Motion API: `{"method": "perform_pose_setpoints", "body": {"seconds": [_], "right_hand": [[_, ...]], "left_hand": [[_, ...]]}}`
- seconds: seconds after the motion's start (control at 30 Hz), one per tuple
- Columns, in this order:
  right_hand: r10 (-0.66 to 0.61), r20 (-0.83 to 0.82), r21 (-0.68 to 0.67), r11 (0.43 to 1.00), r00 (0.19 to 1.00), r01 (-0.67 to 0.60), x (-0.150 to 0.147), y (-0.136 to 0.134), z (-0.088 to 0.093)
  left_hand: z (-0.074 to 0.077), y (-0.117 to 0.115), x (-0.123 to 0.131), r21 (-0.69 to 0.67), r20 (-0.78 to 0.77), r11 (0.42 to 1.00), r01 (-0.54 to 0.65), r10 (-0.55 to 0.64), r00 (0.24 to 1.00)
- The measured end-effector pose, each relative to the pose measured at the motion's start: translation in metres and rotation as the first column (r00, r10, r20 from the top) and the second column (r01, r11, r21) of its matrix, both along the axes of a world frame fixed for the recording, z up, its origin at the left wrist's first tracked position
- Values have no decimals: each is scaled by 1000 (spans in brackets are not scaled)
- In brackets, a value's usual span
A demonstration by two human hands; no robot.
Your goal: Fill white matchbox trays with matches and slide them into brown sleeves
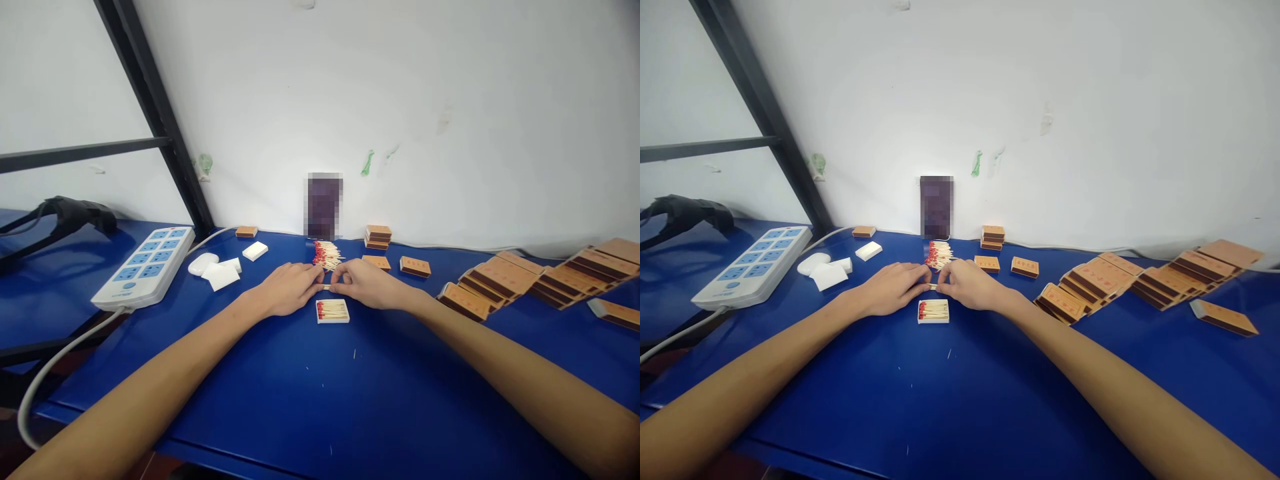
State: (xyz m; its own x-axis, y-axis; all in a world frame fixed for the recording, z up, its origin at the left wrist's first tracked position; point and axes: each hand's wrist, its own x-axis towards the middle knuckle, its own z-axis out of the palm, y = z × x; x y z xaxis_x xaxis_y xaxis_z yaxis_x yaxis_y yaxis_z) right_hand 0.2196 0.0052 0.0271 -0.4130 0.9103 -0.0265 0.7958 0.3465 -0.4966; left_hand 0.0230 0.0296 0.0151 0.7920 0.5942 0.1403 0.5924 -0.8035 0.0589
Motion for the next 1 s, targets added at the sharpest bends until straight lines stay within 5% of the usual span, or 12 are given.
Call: {"method": "perform_pose_setpoints", "body": {"seconds": [1.0], "right_hand": [[36,128,121,991,991,-51,2,4,-13]], "left_hand": [[-4,-3,7,102,-121,993,-65,78,990]]}}
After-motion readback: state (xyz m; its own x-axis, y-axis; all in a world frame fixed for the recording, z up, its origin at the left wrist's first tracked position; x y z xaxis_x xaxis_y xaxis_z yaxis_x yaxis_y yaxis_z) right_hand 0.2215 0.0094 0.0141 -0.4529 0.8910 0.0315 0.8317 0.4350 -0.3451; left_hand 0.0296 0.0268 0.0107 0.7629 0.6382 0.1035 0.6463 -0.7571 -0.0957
